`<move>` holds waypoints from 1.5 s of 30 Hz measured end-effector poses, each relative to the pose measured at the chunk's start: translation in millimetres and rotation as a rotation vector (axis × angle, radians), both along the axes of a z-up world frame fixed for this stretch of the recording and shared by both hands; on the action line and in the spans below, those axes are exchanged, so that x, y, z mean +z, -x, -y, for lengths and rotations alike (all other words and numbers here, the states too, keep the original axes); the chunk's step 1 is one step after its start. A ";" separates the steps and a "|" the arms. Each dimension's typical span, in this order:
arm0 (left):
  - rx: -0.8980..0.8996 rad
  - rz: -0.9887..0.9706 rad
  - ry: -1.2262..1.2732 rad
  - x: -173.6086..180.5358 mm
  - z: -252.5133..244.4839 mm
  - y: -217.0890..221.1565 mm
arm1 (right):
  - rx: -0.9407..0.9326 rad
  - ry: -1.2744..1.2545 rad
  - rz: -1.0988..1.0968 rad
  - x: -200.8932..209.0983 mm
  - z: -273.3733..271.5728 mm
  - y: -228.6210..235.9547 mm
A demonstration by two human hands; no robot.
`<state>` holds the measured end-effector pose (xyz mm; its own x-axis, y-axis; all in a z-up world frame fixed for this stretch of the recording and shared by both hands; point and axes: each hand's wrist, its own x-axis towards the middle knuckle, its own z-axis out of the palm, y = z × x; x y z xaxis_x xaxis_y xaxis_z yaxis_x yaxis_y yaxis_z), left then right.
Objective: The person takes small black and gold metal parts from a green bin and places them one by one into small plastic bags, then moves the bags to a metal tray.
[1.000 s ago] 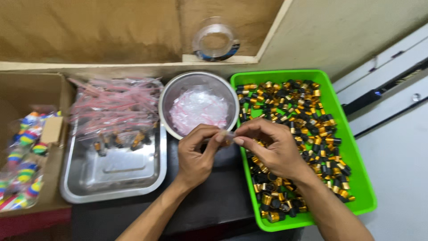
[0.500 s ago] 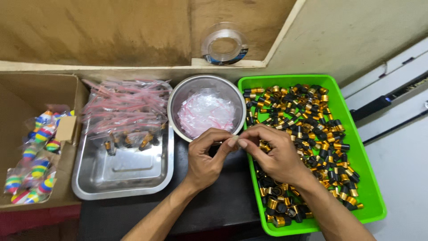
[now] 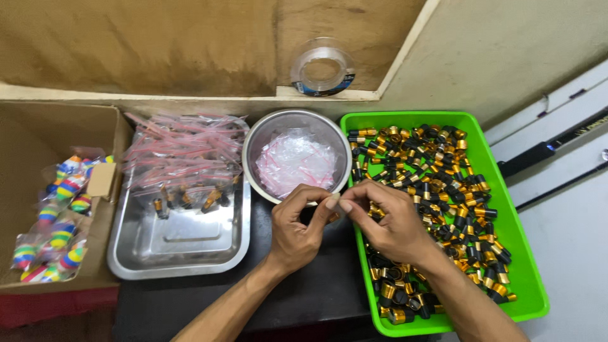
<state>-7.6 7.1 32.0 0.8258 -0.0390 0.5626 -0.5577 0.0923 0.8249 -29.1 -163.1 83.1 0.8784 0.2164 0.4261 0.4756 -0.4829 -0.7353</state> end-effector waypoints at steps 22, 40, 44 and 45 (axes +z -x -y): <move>0.144 0.143 0.030 -40.0 20.6 0.2 | -0.104 -0.005 -0.107 5.0 17.9 -4.2; -0.146 0.380 -0.445 -88.1 59.7 14.5 | 0.369 0.426 0.010 17.5 -135.8 -72.0; -0.145 0.630 -0.807 -163.5 93.9 9.3 | 0.566 0.429 -0.008 -6.5 -190.3 -79.2; -0.140 0.630 -0.808 -161.9 94.5 8.4 | 0.570 0.430 -0.005 -13.5 -201.8 -83.7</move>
<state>-15.9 -87.5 -129.9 0.3493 -0.6705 0.6545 -0.9369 -0.2623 0.2312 54.7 38.7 69.6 0.5803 0.7904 0.1962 0.7376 -0.4080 -0.5380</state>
